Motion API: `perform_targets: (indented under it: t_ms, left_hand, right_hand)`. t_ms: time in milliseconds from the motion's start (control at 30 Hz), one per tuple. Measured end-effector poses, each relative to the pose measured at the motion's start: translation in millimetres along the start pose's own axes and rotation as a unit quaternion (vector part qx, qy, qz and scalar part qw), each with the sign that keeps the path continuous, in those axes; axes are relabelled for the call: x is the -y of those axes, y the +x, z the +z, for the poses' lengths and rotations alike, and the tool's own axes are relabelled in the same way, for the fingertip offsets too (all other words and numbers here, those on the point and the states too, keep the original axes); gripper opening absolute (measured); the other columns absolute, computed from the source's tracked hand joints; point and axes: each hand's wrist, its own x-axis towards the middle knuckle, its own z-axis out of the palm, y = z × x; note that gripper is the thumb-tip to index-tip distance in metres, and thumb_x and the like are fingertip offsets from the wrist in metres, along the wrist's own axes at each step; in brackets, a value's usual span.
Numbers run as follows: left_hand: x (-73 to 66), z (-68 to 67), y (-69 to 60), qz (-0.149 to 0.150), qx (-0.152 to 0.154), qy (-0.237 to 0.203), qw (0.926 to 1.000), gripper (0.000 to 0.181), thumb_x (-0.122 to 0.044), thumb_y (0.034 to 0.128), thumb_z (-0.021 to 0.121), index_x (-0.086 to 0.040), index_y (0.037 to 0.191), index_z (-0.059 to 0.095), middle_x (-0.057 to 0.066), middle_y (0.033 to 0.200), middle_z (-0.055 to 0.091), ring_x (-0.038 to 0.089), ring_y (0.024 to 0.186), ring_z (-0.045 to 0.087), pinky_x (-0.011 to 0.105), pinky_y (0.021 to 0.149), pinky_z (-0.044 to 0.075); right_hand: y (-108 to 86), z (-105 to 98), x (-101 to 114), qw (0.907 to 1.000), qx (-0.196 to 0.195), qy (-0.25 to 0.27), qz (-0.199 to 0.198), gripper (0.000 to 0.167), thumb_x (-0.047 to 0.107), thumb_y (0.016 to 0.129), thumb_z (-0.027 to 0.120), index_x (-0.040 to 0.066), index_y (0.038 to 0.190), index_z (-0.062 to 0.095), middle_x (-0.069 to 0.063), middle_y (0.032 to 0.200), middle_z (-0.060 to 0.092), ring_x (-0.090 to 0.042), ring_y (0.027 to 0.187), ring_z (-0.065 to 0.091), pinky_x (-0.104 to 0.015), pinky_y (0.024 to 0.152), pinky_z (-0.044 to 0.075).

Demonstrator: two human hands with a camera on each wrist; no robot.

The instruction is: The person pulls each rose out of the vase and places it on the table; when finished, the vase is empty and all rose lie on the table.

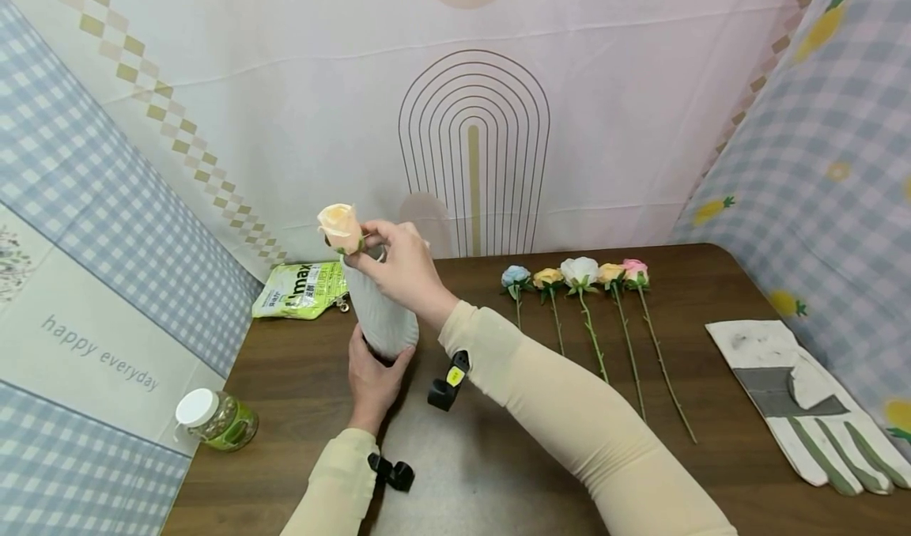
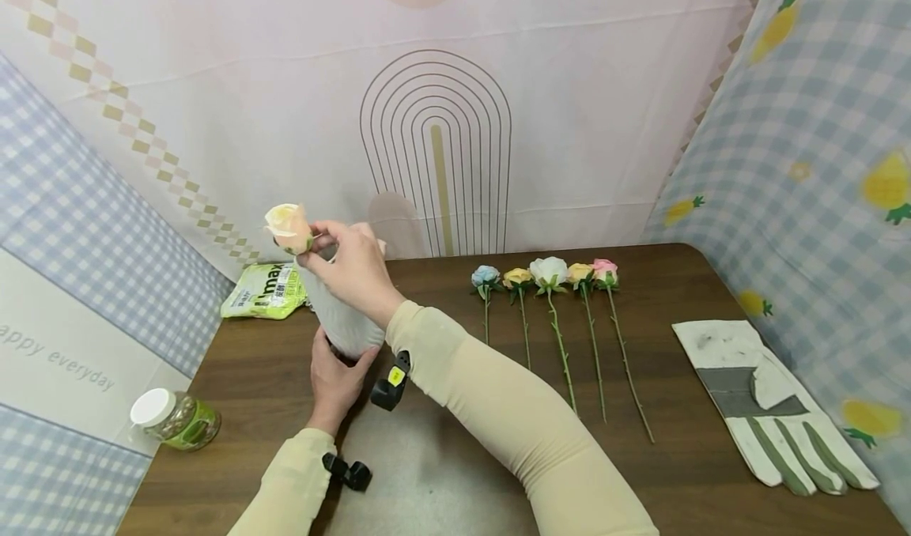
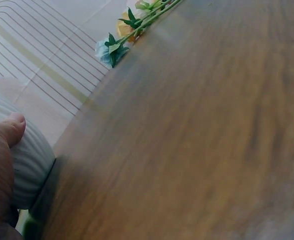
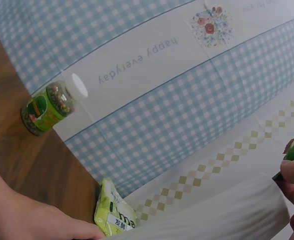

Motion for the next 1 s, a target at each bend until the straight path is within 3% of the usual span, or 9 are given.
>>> perform_targets:
  t_ms: [200, 300, 400, 533, 733, 833, 1000]
  left_hand:
    - [-0.4, -0.3, -0.4, 0.003, -0.004, -0.002, 1.0, 0.095, -0.038, 0.0716, 0.084, -0.008, 0.145, 0.033, 0.016, 0.135, 0.046, 0.033, 0.122, 0.046, 0.047, 0.1, 0.036]
    - [-1.1, -0.6, -0.4, 0.003, -0.003, -0.003, 1.0, 0.096, -0.039, 0.071, 0.084, -0.009, 0.146, 0.033, 0.015, 0.134, 0.046, 0.033, 0.122, 0.046, 0.048, 0.099, 0.037]
    - [-1.5, -0.7, -0.5, 0.002, -0.002, -0.002, 1.0, 0.096, -0.041, 0.0707, 0.084, -0.009, 0.146, 0.032, 0.015, 0.134, 0.046, 0.032, 0.121, 0.046, 0.049, 0.099, 0.037]
    - [-2.0, -0.9, -0.7, -0.005, 0.0, -0.002, 1.0, 0.096, -0.042, 0.071, 0.083, -0.01, 0.146, 0.032, 0.015, 0.134, 0.046, 0.032, 0.122, 0.046, 0.05, 0.099, 0.037]
    - [-1.2, -0.6, -0.1, -0.012, -0.001, -0.006, 0.9999, 0.096, -0.04, 0.0703, 0.084, -0.01, 0.145, 0.033, 0.014, 0.133, 0.047, 0.032, 0.121, 0.047, 0.048, 0.1, 0.036]
    - [-1.3, -0.5, -0.1, -0.011, -0.002, -0.007, 0.9999, 0.096, -0.039, 0.0697, 0.085, -0.01, 0.145, 0.033, 0.014, 0.133, 0.047, 0.032, 0.121, 0.047, 0.048, 0.1, 0.036]
    - [-2.1, 0.2, -0.2, -0.009, -0.006, -0.004, 0.9999, 0.096, -0.038, 0.0689, 0.085, -0.01, 0.144, 0.034, 0.015, 0.132, 0.047, 0.032, 0.121, 0.047, 0.049, 0.099, 0.037]
  right_hand:
    - [1.0, -2.7, 1.0, 0.9969, 0.018, 0.076, -0.011, 0.046, 0.024, 0.089, 0.07, 0.01, 0.13, 0.058, 0.013, 0.093, 0.07, -0.012, 0.094, 0.049, -0.027, 0.081, 0.038]
    - [1.9, -4.5, -0.2, 0.9921, 0.035, 0.118, -0.024, 0.031, 0.018, 0.09, 0.069, 0.006, 0.118, 0.066, 0.005, 0.095, 0.071, -0.009, 0.09, 0.053, -0.025, 0.079, 0.044]
    - [2.5, -6.3, -2.8, 0.9892, 0.041, 0.136, -0.038, 0.013, 0.013, 0.089, 0.069, 0.002, 0.095, 0.073, -0.003, 0.094, 0.071, -0.009, 0.085, 0.058, -0.025, 0.074, 0.048]
    - [1.5, -9.2, -6.6, 0.9894, 0.035, 0.132, -0.048, 0.01, 0.013, 0.086, 0.072, 0.003, 0.083, 0.074, -0.004, 0.095, 0.071, -0.011, 0.09, 0.057, -0.028, 0.081, 0.045]
    - [0.5, -12.7, -12.0, 0.9857, 0.036, 0.157, -0.051, 0.013, 0.014, 0.084, 0.075, 0.007, 0.094, 0.076, 0.0, 0.102, 0.072, -0.008, 0.097, 0.059, -0.031, 0.087, 0.045]
    - [1.4, -16.1, -13.2, 0.9815, 0.028, 0.182, -0.051, 0.017, 0.011, 0.085, 0.073, 0.005, 0.101, 0.075, -0.003, 0.097, 0.073, -0.009, 0.087, 0.061, -0.031, 0.078, 0.049]
    - [3.3, -27.0, -13.4, 0.9757, -0.008, 0.215, -0.042, 0.015, 0.008, 0.085, 0.072, 0.001, 0.098, 0.075, -0.004, 0.08, 0.069, -0.011, 0.071, 0.054, -0.026, 0.062, 0.045]
